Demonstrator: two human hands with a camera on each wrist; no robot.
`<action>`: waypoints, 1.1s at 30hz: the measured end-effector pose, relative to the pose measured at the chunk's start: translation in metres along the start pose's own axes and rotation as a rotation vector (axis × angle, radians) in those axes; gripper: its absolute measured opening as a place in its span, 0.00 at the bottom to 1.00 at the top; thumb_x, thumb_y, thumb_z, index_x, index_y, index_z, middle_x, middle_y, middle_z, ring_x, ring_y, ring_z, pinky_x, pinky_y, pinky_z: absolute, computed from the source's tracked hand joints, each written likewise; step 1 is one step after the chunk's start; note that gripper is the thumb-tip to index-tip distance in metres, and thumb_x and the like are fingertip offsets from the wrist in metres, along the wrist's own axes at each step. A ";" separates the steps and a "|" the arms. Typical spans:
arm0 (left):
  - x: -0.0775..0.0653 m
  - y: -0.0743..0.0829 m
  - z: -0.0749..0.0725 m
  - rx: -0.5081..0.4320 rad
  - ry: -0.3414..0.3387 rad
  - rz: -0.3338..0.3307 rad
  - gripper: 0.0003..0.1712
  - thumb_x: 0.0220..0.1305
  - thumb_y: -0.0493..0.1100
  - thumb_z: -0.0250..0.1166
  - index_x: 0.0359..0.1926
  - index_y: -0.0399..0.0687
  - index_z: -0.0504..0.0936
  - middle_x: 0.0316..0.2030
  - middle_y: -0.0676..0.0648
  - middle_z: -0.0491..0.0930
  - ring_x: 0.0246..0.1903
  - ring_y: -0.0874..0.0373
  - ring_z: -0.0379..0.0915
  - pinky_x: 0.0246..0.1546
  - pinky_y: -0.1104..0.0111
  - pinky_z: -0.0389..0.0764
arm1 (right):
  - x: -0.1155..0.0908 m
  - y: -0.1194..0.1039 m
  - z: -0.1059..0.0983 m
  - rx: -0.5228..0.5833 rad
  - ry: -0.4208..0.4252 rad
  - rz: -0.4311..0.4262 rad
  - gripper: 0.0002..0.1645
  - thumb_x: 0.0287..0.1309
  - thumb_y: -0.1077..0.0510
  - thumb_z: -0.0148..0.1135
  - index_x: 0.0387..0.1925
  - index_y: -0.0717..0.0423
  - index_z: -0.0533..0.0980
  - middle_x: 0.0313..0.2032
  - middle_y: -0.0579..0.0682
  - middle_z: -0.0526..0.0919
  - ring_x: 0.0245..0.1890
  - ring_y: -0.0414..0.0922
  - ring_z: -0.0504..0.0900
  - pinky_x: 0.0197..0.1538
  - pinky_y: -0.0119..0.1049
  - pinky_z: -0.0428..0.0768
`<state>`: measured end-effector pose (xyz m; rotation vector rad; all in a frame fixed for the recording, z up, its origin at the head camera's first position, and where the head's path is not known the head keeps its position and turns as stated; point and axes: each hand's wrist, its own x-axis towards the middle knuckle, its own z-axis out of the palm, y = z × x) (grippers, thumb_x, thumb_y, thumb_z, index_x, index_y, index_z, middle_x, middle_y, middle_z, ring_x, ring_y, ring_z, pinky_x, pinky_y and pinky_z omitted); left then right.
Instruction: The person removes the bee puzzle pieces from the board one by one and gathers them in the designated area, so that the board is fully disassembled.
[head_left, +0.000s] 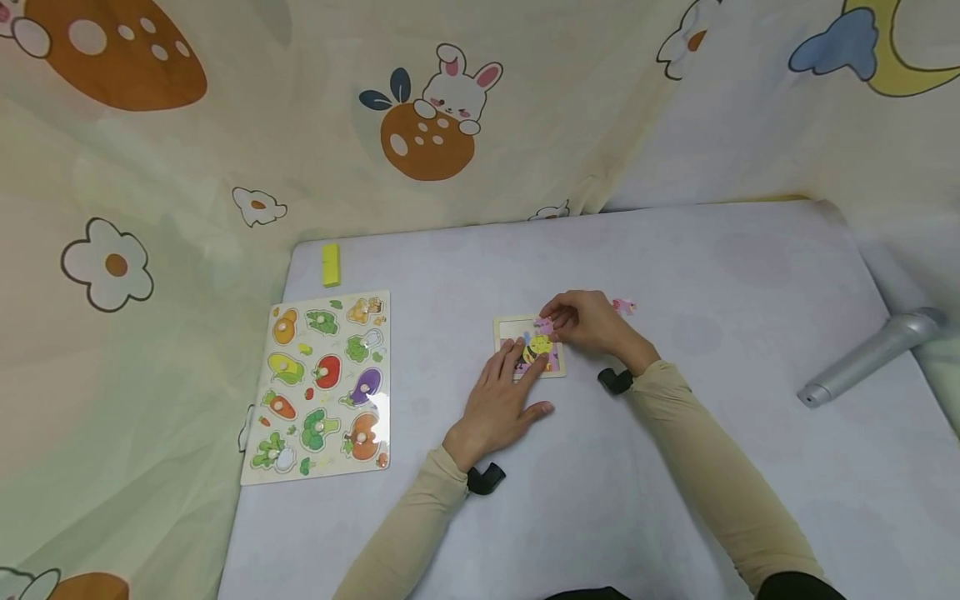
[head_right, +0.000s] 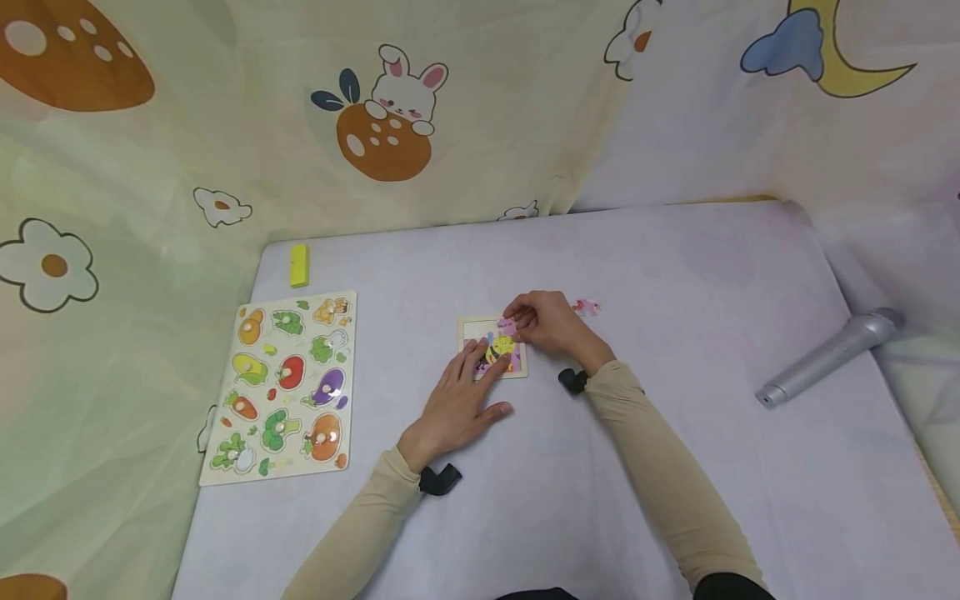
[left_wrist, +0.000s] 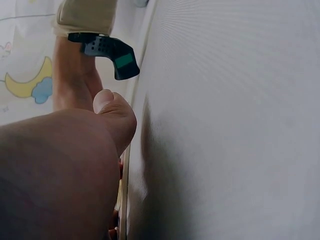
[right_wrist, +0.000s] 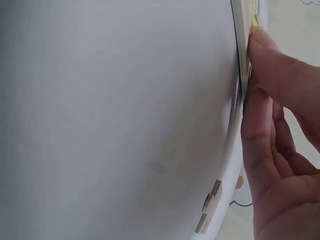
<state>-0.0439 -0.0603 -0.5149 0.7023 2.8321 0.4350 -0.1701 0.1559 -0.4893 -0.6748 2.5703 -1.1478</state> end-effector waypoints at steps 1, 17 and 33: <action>0.000 0.000 0.000 -0.001 0.001 0.001 0.43 0.77 0.68 0.55 0.85 0.61 0.56 0.85 0.39 0.45 0.85 0.43 0.36 0.83 0.51 0.50 | 0.000 0.000 0.000 0.001 0.006 -0.005 0.19 0.51 0.68 0.82 0.46 0.59 0.87 0.39 0.54 0.91 0.38 0.47 0.89 0.43 0.33 0.83; 0.002 -0.001 -0.001 -0.012 0.002 0.008 0.44 0.77 0.68 0.55 0.85 0.58 0.57 0.84 0.38 0.46 0.85 0.42 0.36 0.83 0.50 0.49 | -0.002 -0.003 0.000 -0.050 -0.034 -0.014 0.18 0.57 0.70 0.77 0.49 0.58 0.84 0.36 0.52 0.87 0.35 0.45 0.81 0.39 0.32 0.79; 0.000 0.001 -0.001 -0.010 0.003 0.008 0.44 0.77 0.68 0.55 0.85 0.59 0.57 0.85 0.38 0.46 0.85 0.42 0.36 0.83 0.51 0.49 | -0.009 0.001 -0.006 -0.039 -0.011 0.018 0.18 0.63 0.69 0.72 0.54 0.57 0.84 0.40 0.53 0.87 0.40 0.49 0.83 0.48 0.41 0.81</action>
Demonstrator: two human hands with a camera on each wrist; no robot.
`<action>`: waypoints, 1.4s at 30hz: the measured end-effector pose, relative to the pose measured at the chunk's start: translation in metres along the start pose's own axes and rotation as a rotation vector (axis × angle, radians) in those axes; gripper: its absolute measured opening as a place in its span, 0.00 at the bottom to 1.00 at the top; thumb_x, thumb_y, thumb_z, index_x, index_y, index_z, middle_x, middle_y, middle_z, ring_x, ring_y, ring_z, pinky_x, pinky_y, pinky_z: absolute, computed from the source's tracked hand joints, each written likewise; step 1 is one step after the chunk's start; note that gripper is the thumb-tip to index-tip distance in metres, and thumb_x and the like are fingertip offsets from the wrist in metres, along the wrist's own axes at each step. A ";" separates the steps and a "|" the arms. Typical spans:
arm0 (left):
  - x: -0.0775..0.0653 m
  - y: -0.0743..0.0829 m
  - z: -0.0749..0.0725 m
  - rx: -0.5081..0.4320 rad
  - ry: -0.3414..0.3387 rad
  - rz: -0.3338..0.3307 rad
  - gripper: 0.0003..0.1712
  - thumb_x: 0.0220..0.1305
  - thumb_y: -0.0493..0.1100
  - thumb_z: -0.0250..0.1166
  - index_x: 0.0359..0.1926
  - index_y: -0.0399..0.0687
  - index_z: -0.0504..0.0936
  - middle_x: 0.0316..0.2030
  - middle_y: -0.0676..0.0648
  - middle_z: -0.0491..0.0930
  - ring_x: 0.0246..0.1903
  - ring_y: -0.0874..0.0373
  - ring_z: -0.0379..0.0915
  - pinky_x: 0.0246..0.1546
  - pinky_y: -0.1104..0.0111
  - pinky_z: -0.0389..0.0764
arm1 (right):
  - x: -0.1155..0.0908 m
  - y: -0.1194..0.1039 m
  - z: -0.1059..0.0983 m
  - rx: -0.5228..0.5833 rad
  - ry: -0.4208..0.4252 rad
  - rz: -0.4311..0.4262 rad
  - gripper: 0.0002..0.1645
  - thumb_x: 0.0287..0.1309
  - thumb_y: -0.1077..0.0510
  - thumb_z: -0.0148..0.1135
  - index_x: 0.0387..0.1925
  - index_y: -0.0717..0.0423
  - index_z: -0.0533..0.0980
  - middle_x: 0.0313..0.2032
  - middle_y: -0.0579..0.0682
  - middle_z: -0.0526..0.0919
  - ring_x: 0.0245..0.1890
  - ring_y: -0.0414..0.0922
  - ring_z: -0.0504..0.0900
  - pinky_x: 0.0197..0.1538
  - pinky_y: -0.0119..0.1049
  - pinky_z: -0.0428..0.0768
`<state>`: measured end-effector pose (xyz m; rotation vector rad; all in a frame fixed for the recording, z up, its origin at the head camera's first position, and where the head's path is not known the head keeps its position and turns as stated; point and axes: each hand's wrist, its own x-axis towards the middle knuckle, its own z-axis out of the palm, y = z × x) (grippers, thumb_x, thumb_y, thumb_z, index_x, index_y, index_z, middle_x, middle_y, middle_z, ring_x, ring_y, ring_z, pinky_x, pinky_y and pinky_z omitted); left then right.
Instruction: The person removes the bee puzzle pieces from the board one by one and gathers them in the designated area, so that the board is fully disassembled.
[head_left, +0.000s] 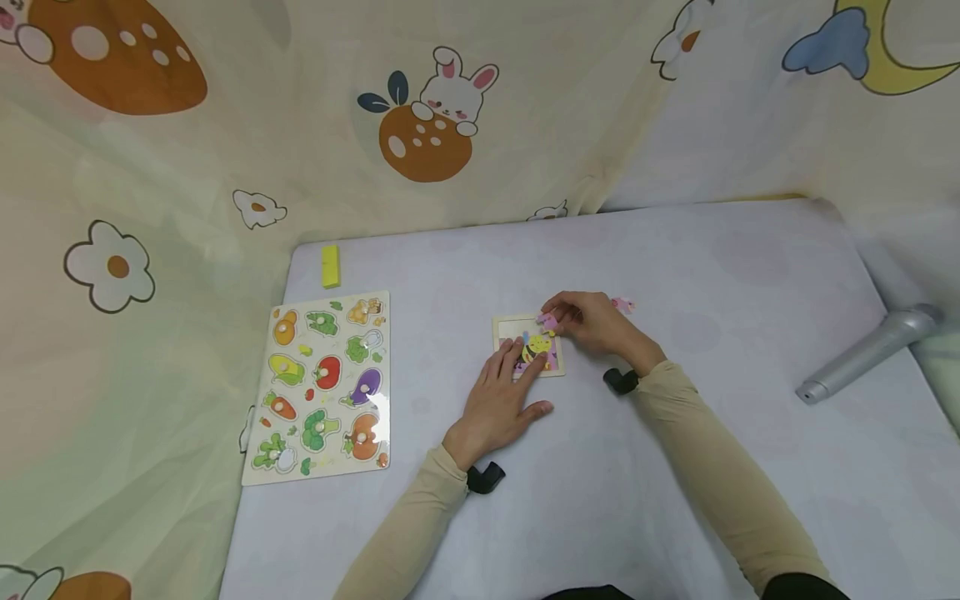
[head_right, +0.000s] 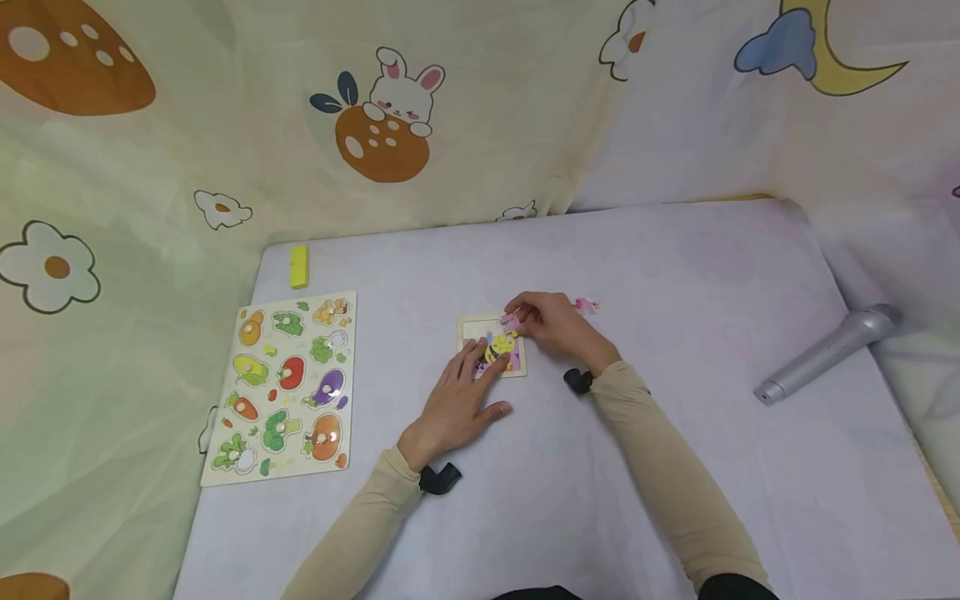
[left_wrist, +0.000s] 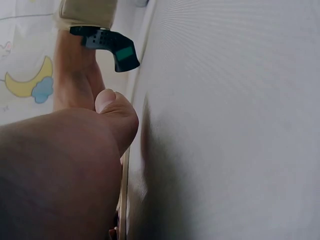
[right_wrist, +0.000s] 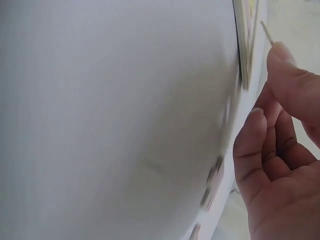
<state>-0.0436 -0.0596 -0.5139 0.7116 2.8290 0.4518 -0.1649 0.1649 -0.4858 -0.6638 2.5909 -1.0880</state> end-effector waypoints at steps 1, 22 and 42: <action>0.000 0.000 0.000 -0.001 -0.002 -0.001 0.44 0.77 0.68 0.55 0.85 0.59 0.57 0.85 0.38 0.46 0.85 0.42 0.36 0.83 0.51 0.49 | -0.002 0.002 -0.003 0.006 0.004 0.009 0.18 0.64 0.68 0.72 0.54 0.56 0.84 0.40 0.53 0.87 0.41 0.49 0.83 0.48 0.42 0.80; -0.001 0.001 -0.006 -0.010 -0.050 -0.019 0.44 0.78 0.68 0.54 0.85 0.59 0.56 0.85 0.39 0.44 0.85 0.43 0.35 0.84 0.52 0.47 | -0.059 0.066 -0.087 0.007 0.133 0.084 0.17 0.70 0.67 0.66 0.58 0.59 0.82 0.46 0.58 0.85 0.45 0.47 0.80 0.48 0.23 0.74; 0.000 0.010 -0.005 0.079 -0.027 -0.050 0.42 0.79 0.68 0.51 0.85 0.59 0.57 0.85 0.39 0.45 0.85 0.41 0.34 0.83 0.50 0.51 | -0.075 0.103 -0.105 -0.007 0.121 0.201 0.18 0.70 0.67 0.66 0.59 0.59 0.82 0.47 0.59 0.85 0.43 0.42 0.78 0.45 0.21 0.71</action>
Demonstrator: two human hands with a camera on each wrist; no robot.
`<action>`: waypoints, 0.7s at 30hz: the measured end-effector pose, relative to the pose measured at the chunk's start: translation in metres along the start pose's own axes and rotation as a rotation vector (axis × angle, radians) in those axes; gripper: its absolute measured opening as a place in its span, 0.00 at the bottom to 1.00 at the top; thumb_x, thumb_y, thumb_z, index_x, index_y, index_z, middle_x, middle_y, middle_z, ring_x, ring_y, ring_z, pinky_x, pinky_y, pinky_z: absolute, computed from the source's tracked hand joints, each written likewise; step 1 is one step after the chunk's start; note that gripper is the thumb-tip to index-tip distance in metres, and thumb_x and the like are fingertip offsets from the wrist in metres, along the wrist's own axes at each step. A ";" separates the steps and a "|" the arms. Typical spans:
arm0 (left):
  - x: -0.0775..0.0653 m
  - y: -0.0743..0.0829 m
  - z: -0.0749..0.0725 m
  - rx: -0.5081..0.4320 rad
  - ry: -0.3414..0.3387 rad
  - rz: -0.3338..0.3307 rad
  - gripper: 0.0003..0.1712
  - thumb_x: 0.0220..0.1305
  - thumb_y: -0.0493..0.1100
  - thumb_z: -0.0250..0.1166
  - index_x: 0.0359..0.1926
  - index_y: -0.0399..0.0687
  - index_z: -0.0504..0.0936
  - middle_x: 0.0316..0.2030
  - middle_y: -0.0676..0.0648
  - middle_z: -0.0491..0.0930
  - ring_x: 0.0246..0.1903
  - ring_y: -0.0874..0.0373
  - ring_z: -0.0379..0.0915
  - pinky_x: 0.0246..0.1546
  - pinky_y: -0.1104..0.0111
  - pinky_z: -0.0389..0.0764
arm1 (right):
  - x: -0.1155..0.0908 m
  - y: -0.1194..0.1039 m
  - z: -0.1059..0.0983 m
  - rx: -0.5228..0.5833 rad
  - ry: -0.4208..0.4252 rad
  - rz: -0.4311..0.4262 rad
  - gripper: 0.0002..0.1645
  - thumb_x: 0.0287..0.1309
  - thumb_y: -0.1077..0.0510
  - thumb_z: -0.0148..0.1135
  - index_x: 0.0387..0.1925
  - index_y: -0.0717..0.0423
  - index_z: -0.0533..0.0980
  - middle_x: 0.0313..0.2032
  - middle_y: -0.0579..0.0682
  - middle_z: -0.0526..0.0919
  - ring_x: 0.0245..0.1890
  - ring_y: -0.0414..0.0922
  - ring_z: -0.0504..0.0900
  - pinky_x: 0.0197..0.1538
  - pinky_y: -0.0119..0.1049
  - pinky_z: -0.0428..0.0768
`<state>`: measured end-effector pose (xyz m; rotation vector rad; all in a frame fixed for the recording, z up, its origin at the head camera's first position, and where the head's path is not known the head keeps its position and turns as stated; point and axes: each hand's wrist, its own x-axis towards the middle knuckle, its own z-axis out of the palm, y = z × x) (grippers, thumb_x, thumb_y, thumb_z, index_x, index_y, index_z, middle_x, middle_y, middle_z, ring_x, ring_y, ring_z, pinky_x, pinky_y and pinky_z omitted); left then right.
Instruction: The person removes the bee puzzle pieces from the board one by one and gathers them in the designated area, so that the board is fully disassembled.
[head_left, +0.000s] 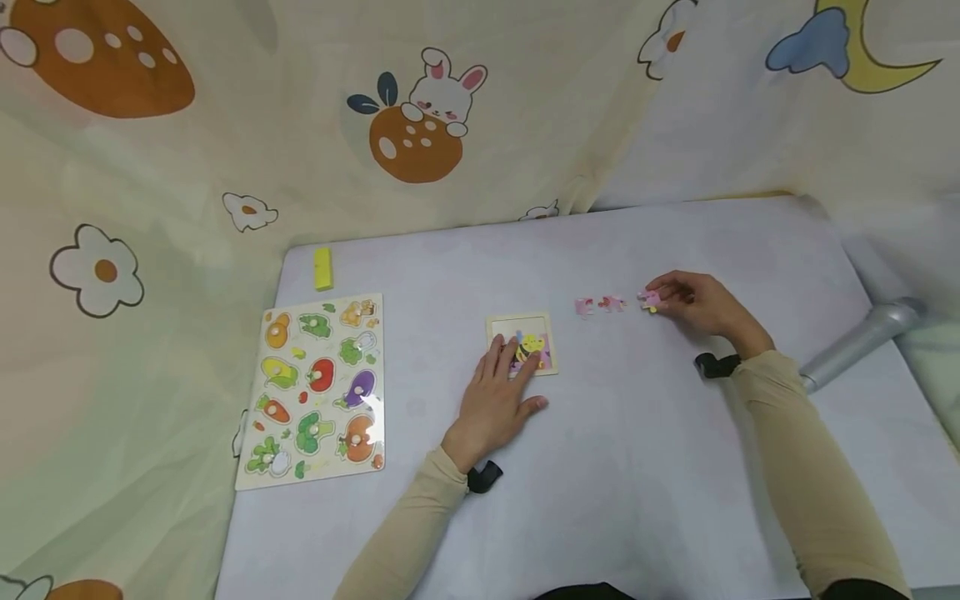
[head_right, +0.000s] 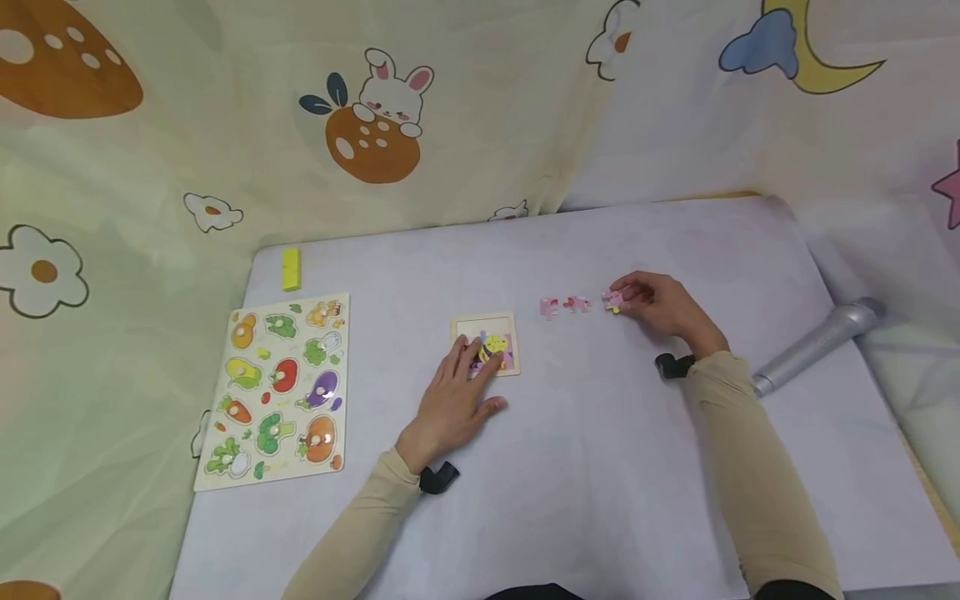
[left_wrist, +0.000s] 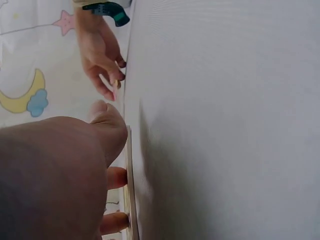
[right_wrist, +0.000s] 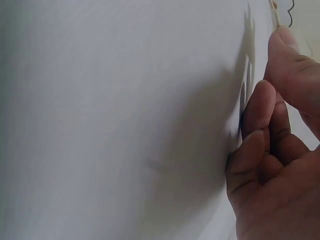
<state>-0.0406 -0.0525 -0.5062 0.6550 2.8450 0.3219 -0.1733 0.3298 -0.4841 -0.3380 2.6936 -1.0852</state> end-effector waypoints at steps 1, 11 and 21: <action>0.000 0.001 0.000 0.000 0.008 -0.003 0.42 0.79 0.68 0.51 0.84 0.58 0.57 0.85 0.39 0.46 0.85 0.40 0.34 0.83 0.50 0.52 | 0.001 -0.001 0.001 -0.003 -0.001 -0.001 0.18 0.70 0.67 0.66 0.59 0.59 0.82 0.46 0.59 0.84 0.42 0.43 0.77 0.44 0.21 0.71; -0.001 0.010 0.004 -0.026 0.045 -0.010 0.43 0.78 0.67 0.54 0.84 0.54 0.59 0.82 0.40 0.53 0.83 0.36 0.43 0.83 0.52 0.52 | 0.006 -0.001 0.004 -0.065 -0.002 0.031 0.17 0.69 0.65 0.67 0.58 0.57 0.83 0.43 0.58 0.83 0.40 0.46 0.75 0.43 0.27 0.70; -0.005 0.010 0.010 0.002 0.049 -0.009 0.46 0.78 0.67 0.54 0.85 0.50 0.54 0.83 0.39 0.50 0.84 0.36 0.41 0.83 0.51 0.52 | 0.009 0.000 0.007 -0.079 0.000 0.057 0.18 0.66 0.64 0.70 0.57 0.55 0.85 0.42 0.56 0.84 0.38 0.44 0.76 0.40 0.28 0.71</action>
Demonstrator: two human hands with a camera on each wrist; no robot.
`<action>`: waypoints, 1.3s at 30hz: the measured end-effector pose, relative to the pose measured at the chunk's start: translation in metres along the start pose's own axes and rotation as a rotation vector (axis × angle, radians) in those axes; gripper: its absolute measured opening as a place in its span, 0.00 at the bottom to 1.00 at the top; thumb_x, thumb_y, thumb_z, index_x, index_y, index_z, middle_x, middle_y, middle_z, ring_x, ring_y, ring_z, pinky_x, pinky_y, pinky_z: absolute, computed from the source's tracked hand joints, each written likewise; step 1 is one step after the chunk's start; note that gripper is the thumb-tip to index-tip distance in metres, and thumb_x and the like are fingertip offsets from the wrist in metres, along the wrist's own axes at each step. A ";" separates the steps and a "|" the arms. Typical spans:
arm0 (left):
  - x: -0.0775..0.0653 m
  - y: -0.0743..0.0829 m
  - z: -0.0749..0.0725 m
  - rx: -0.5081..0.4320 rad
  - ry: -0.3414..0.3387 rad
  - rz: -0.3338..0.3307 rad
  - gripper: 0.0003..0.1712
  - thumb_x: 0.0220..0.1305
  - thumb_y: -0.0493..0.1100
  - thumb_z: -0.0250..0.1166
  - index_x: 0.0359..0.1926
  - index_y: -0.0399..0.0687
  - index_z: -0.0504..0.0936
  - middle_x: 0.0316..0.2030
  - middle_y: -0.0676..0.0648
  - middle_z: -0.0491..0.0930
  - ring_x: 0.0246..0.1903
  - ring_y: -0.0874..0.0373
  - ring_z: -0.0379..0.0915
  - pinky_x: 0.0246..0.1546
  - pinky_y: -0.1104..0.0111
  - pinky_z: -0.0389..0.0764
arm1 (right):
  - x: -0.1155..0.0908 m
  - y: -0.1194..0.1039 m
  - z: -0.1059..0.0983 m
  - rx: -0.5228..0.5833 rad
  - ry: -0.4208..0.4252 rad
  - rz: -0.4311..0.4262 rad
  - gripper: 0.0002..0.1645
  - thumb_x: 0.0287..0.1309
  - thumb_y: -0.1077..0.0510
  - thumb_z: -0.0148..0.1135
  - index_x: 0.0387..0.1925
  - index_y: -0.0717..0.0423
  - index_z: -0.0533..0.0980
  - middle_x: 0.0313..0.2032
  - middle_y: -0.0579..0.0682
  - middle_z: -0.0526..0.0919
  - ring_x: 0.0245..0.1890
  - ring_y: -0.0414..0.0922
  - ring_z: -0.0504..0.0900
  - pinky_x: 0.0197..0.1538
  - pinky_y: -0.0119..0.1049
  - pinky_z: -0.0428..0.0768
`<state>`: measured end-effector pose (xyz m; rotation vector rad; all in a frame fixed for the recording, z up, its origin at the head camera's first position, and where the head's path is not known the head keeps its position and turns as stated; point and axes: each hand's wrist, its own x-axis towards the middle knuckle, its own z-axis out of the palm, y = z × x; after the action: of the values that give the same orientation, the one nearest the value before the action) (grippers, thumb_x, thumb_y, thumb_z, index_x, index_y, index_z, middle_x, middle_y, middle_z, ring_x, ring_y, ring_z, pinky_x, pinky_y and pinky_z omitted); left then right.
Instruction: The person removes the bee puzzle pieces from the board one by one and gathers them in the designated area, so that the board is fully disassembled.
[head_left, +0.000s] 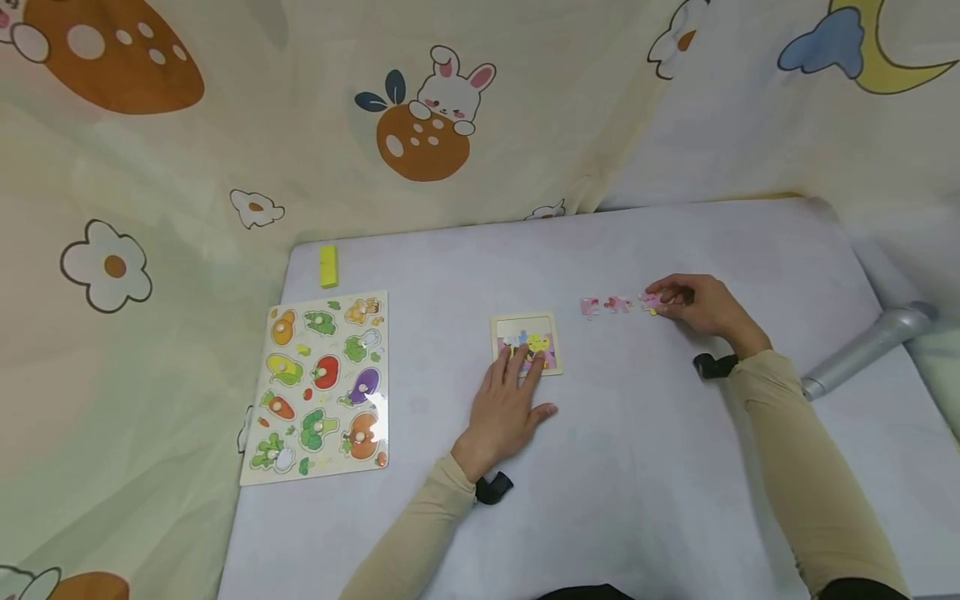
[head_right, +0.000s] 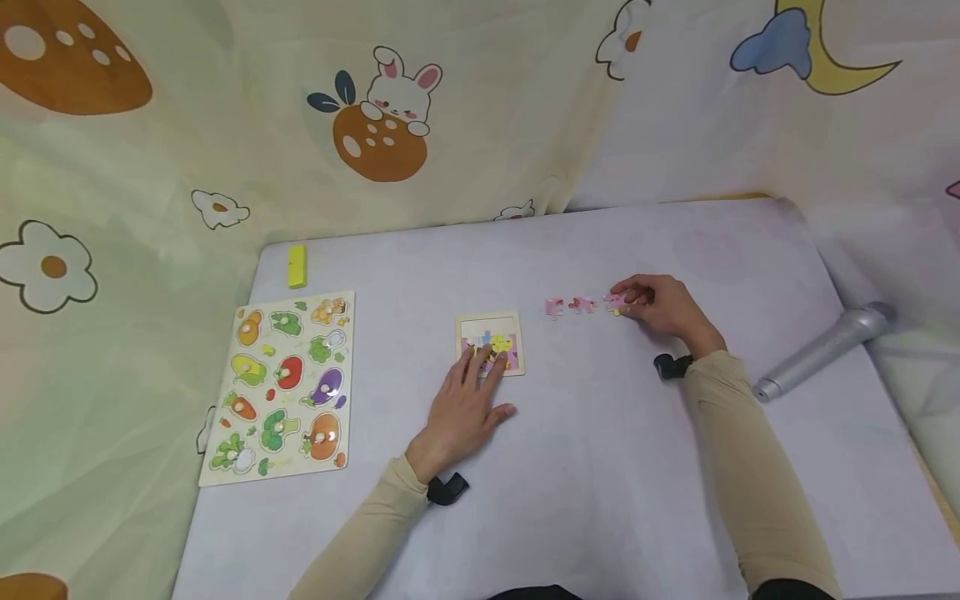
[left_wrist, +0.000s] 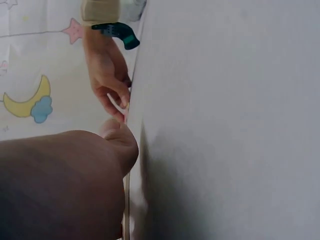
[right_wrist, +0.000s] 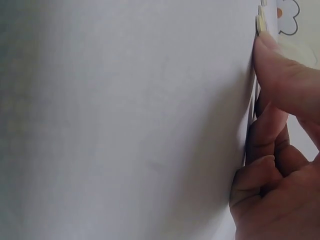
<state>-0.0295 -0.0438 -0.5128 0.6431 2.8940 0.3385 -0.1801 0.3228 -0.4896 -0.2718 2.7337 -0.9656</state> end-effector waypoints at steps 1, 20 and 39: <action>0.000 0.001 0.000 -0.004 0.002 -0.002 0.46 0.78 0.67 0.53 0.85 0.49 0.54 0.83 0.39 0.49 0.84 0.36 0.41 0.83 0.51 0.51 | 0.000 0.000 0.000 0.003 0.001 -0.003 0.18 0.65 0.64 0.71 0.57 0.55 0.85 0.42 0.55 0.84 0.37 0.43 0.76 0.40 0.27 0.71; -0.001 0.009 0.008 0.059 0.048 -0.031 0.45 0.80 0.66 0.51 0.84 0.44 0.55 0.82 0.41 0.54 0.82 0.42 0.47 0.82 0.55 0.54 | 0.010 -0.049 0.013 0.142 -0.010 -0.067 0.21 0.66 0.59 0.74 0.59 0.54 0.85 0.42 0.55 0.86 0.39 0.42 0.80 0.40 0.26 0.76; -0.009 0.007 0.006 0.043 -0.018 -0.001 0.49 0.80 0.67 0.49 0.86 0.43 0.48 0.86 0.42 0.44 0.86 0.42 0.34 0.84 0.53 0.48 | 0.037 -0.139 0.090 0.168 -0.165 -0.333 0.15 0.64 0.59 0.75 0.52 0.58 0.88 0.34 0.50 0.88 0.35 0.45 0.78 0.43 0.36 0.76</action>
<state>-0.0178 -0.0403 -0.5155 0.6479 2.8917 0.2699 -0.1771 0.1534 -0.4750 -0.7571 2.4854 -1.1879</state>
